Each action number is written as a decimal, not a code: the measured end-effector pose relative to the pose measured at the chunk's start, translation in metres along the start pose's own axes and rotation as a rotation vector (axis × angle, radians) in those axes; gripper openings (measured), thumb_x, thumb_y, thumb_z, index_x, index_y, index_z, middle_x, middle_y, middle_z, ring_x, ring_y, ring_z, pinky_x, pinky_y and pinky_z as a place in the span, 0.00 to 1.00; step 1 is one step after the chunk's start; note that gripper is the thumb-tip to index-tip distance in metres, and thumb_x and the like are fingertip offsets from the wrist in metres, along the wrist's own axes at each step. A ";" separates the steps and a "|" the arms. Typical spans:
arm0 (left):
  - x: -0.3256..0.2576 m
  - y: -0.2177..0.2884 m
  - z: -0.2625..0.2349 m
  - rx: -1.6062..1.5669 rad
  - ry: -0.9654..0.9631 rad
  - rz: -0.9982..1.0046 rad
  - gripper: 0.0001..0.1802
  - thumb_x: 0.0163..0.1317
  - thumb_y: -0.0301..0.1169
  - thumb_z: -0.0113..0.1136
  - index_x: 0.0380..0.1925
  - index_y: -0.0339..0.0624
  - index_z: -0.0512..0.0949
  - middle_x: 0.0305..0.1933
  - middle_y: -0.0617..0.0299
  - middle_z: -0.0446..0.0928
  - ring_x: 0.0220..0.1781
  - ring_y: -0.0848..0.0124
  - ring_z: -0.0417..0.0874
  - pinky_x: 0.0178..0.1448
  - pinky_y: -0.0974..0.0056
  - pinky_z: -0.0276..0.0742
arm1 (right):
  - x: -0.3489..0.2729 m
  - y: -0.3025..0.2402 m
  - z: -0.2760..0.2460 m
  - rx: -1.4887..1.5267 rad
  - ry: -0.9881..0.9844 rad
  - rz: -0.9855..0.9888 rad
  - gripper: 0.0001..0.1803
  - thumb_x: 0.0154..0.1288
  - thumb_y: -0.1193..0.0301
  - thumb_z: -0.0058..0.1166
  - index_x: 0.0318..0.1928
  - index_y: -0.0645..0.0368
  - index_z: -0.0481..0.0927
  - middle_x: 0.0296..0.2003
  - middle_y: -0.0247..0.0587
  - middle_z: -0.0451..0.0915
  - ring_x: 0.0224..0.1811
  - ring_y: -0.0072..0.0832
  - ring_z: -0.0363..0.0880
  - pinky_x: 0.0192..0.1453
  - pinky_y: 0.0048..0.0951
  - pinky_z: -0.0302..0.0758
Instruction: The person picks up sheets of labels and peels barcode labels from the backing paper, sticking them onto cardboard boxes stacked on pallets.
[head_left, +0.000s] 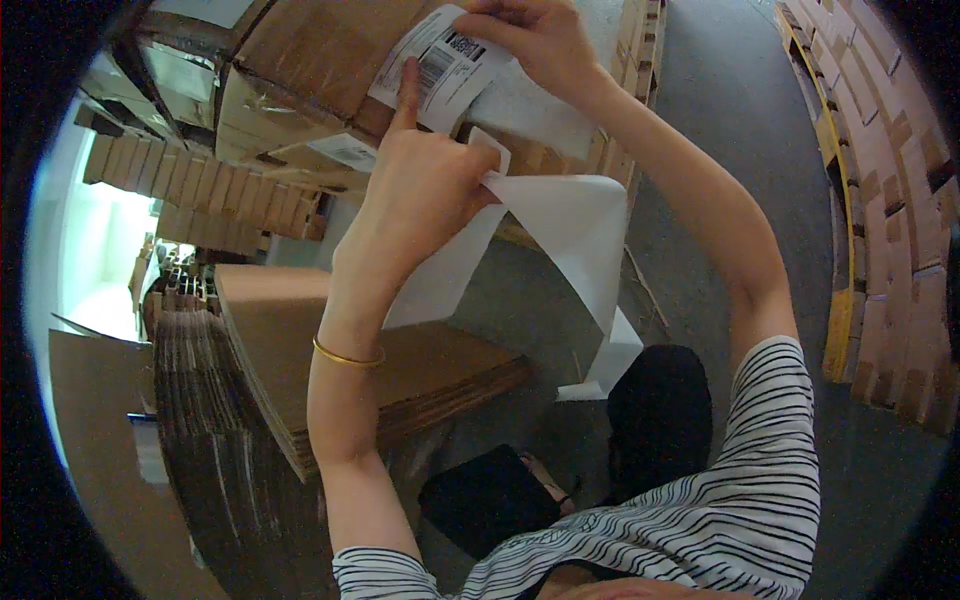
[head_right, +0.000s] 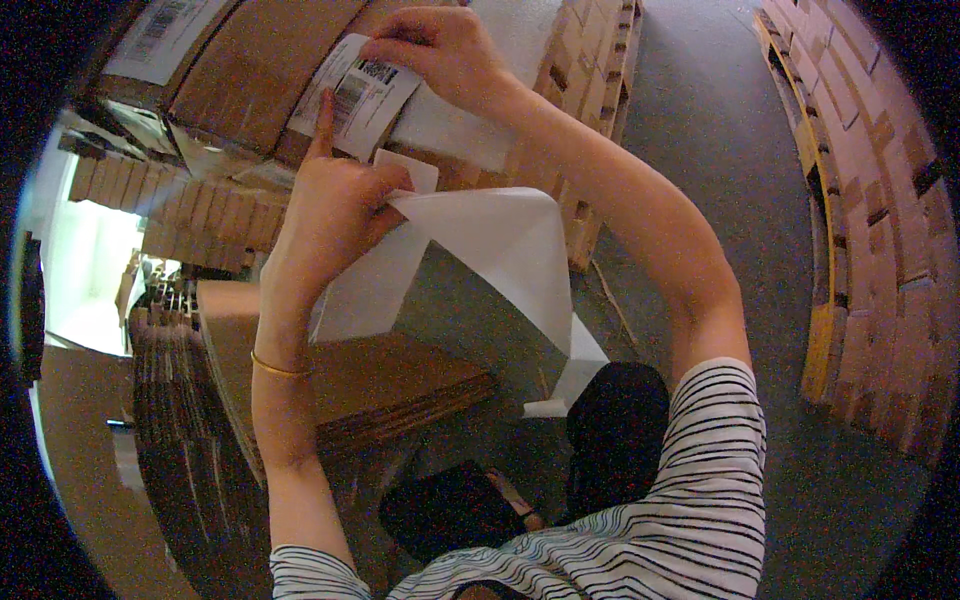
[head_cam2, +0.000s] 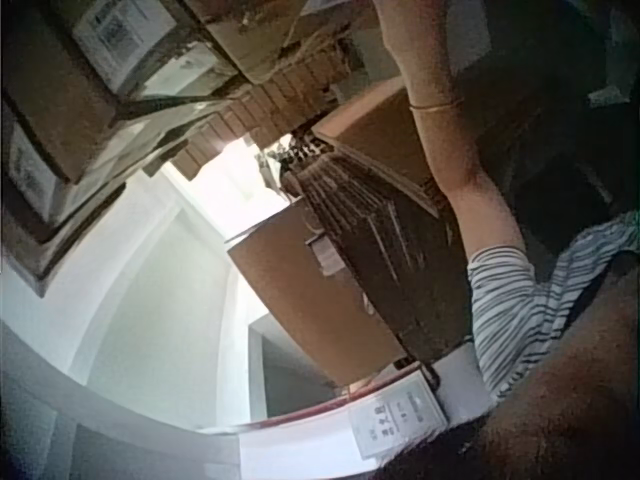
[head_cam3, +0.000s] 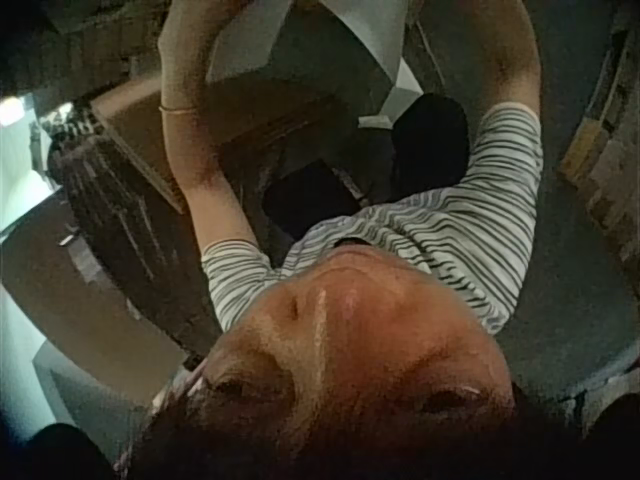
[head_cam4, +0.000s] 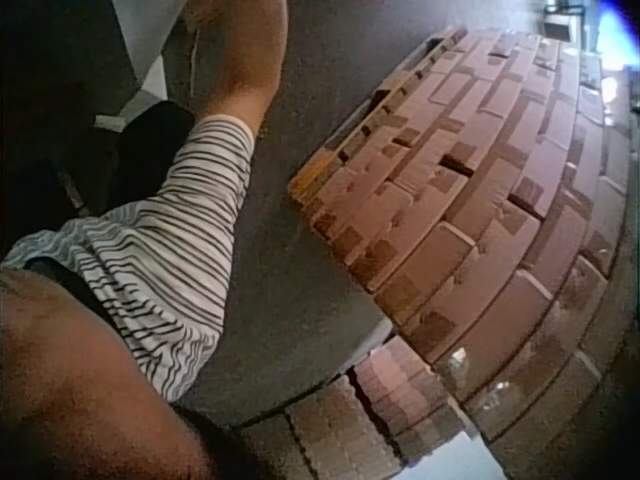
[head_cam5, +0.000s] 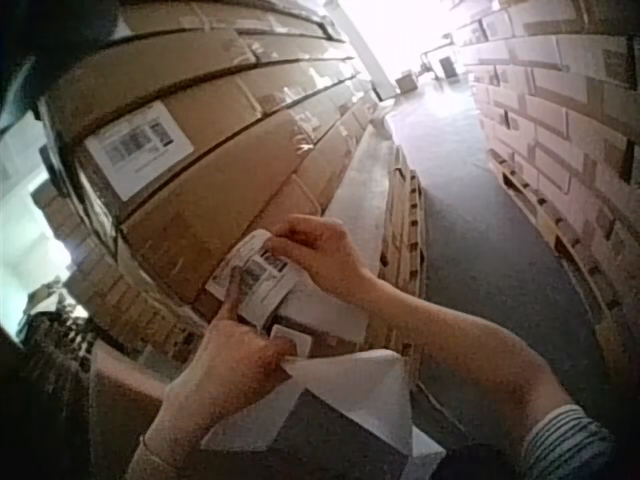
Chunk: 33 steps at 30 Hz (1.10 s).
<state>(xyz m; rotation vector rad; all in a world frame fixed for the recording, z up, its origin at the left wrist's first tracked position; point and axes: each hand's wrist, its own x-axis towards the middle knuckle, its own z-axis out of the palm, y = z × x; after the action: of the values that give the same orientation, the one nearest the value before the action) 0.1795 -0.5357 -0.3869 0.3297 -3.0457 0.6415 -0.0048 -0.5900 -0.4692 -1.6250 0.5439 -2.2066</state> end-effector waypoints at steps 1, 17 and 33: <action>0.000 0.000 0.001 0.000 0.000 0.000 0.05 0.47 0.34 0.68 0.24 0.50 0.82 0.15 0.57 0.77 0.26 0.61 0.84 0.77 0.41 0.38 | -0.003 -0.004 0.002 0.000 0.000 0.001 0.12 0.68 0.68 0.56 0.46 0.63 0.79 0.28 0.32 0.79 0.29 0.15 0.73 0.31 0.19 0.71; 0.001 0.007 0.006 0.068 -0.036 -0.044 0.04 0.46 0.35 0.69 0.20 0.51 0.84 0.17 0.56 0.79 0.27 0.61 0.84 0.77 0.38 0.34 | -0.021 -0.029 0.008 -0.188 0.119 0.200 0.16 0.69 0.62 0.54 0.41 0.64 0.83 0.29 0.39 0.83 0.34 0.19 0.81 0.42 0.25 0.80; 0.000 0.007 0.014 0.066 -0.078 0.000 0.05 0.47 0.33 0.68 0.25 0.48 0.84 0.23 0.54 0.81 0.33 0.61 0.84 0.75 0.45 0.48 | -0.047 -0.081 0.005 -0.739 -0.266 -0.426 0.23 0.74 0.58 0.41 0.56 0.65 0.73 0.49 0.52 0.79 0.50 0.44 0.79 0.58 0.37 0.75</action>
<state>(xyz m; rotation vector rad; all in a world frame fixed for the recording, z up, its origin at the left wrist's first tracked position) 0.1788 -0.5349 -0.4020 0.3640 -3.1036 0.7479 0.0095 -0.4973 -0.4666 -2.5655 1.1101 -2.1261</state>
